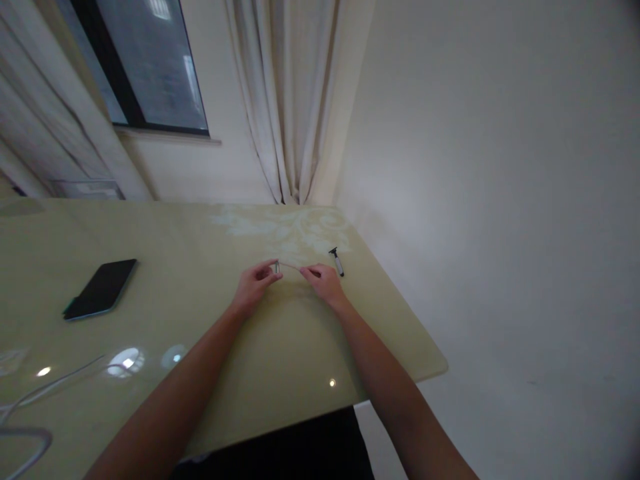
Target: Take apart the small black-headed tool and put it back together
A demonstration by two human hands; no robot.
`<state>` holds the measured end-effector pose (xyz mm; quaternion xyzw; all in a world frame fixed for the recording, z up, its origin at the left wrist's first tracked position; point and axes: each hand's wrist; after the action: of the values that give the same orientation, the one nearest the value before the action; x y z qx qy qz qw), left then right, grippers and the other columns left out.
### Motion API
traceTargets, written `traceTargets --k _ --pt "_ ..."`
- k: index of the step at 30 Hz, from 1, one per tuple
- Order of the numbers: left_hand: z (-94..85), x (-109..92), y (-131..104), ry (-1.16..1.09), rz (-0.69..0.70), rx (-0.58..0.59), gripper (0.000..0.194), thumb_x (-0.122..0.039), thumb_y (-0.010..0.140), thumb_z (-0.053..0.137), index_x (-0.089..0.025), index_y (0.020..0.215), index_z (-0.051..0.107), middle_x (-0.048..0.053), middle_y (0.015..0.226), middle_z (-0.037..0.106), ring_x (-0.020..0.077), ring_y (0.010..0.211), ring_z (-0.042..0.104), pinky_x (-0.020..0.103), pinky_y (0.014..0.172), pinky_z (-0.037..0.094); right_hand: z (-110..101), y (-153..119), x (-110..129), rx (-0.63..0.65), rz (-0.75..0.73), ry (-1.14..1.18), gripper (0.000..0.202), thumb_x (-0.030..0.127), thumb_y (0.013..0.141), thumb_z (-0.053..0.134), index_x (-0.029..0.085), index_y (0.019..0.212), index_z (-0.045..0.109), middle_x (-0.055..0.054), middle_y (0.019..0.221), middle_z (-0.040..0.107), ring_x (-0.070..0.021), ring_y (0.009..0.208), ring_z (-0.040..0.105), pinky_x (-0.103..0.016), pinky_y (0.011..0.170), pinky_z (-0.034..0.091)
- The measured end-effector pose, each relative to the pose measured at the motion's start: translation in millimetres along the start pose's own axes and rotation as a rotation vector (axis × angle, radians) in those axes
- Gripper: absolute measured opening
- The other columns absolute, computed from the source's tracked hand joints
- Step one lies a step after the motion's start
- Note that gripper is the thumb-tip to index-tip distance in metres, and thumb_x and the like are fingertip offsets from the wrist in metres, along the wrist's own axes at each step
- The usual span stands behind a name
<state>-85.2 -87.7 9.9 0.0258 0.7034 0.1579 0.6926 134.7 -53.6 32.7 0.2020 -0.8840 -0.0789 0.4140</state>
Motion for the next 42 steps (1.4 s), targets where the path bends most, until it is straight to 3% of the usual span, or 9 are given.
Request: traceTargets --k 7,12,17,21,26,31,35,40,42 --pt "0.8 -0.6 -0.3 -0.023 -0.001 -0.002 0.053 -0.042 0.067 0.09 -0.019 0.115 0.081 -0.005 0.069 0.054 0.011 0.065 0.048 0.024 0.063 0.037 -2.3 -0.5 -1.1 0.095 -0.028 0.076 0.035 0.046 0.097 0.064 0.018 0.098 0.085 -0.004 0.079 0.075 -0.0152 0.07 0.061 -0.025 0.064 0.037" --pt "0.2 0.3 0.2 -0.022 -0.013 -0.015 0.055 -0.043 0.066 0.091 -0.019 0.114 0.081 -0.004 0.07 0.055 0.0109 0.065 0.048 0.024 0.062 0.036 -1.3 -0.4 -1.3 0.017 0.013 0.016 0.042 0.049 0.099 0.06 0.017 0.088 0.084 -0.004 0.073 0.071 -0.0163 0.069 0.06 -0.027 0.062 0.035" --pt "0.7 -0.8 -0.1 -0.006 -0.012 -0.002 0.056 -0.043 0.068 0.089 -0.019 0.118 0.08 -0.004 0.07 0.054 0.0112 0.065 0.048 0.024 0.061 0.035 -0.9 -0.5 -0.2 0.1 -0.016 0.057 0.04 0.049 0.098 0.061 0.017 0.091 0.085 -0.004 0.074 0.072 -0.0159 0.068 0.059 -0.026 0.062 0.035" --pt "1.0 -0.7 -0.4 -0.009 -0.013 -0.023 0.056 -0.043 0.065 0.091 -0.019 0.114 0.081 -0.004 0.069 0.053 0.0111 0.064 0.047 0.024 0.061 0.036 -0.2 -0.5 0.3 -0.002 0.017 0.029 0.041 0.048 0.099 0.06 0.017 0.09 0.085 -0.005 0.077 0.074 -0.0171 0.071 0.062 -0.027 0.064 0.036" --pt "0.4 0.3 0.2 -0.018 -0.01 0.007 0.054 -0.042 0.067 0.09 -0.02 0.116 0.08 -0.004 0.07 0.054 0.0113 0.065 0.048 0.024 0.062 0.036 1.0 -1.3 1.3 0.097 -0.016 0.108 0.039 0.049 0.097 0.062 0.017 0.094 0.085 -0.004 0.077 0.074 -0.0159 0.07 0.061 -0.025 0.063 0.037" --pt "0.8 1.1 0.7 -0.039 -0.023 -0.02 0.059 -0.045 0.063 0.091 -0.018 0.114 0.08 -0.004 0.071 0.054 0.0115 0.066 0.049 0.024 0.063 0.038 1.7 -0.8 0.4 0.0 0.035 0.053 0.043 0.051 0.098 0.06 0.017 0.089 0.084 -0.003 0.07 0.07 -0.0153 0.067 0.058 -0.026 0.061 0.033" --pt "0.3 1.6 -0.4 -0.03 -0.003 0.001 0.056 -0.043 0.068 0.089 -0.02 0.118 0.08 -0.004 0.071 0.053 0.0115 0.066 0.048 0.024 0.063 0.036 0.3 -1.1 -1.8 0.122 -0.011 0.103 0.041 0.052 0.096 0.062 0.018 0.094 0.085 -0.002 0.069 0.069 -0.015 0.064 0.057 -0.025 0.06 0.034" --pt "0.2 -0.5 -0.8 -0.018 -0.023 -0.011 0.057 -0.045 0.065 0.091 -0.019 0.114 0.08 -0.004 0.071 0.054 0.0118 0.066 0.049 0.025 0.065 0.038 -1.7 -1.5 -0.1 -0.034 0.03 -0.016 0.043 0.053 0.098 0.061 0.019 0.089 0.085 -0.005 0.077 0.074 -0.0174 0.071 0.06 -0.027 0.064 0.037" --pt "0.3 -2.1 -1.1 -0.022 -0.017 -0.011 0.057 -0.045 0.065 0.091 -0.019 0.114 0.08 -0.005 0.07 0.054 0.0117 0.065 0.048 0.025 0.063 0.037 -2.6 -1.5 -0.6 -0.004 0.004 0.003 0.043 0.055 0.098 0.061 0.019 0.092 0.085 -0.005 0.08 0.075 -0.017 0.072 0.061 -0.026 0.066 0.038"
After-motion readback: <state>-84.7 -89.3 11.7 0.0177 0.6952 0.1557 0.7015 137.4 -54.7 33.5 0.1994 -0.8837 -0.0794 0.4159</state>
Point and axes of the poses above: each hand's wrist, its own y-axis towards the middle knuckle, its own z-axis out of the palm, x = y × z
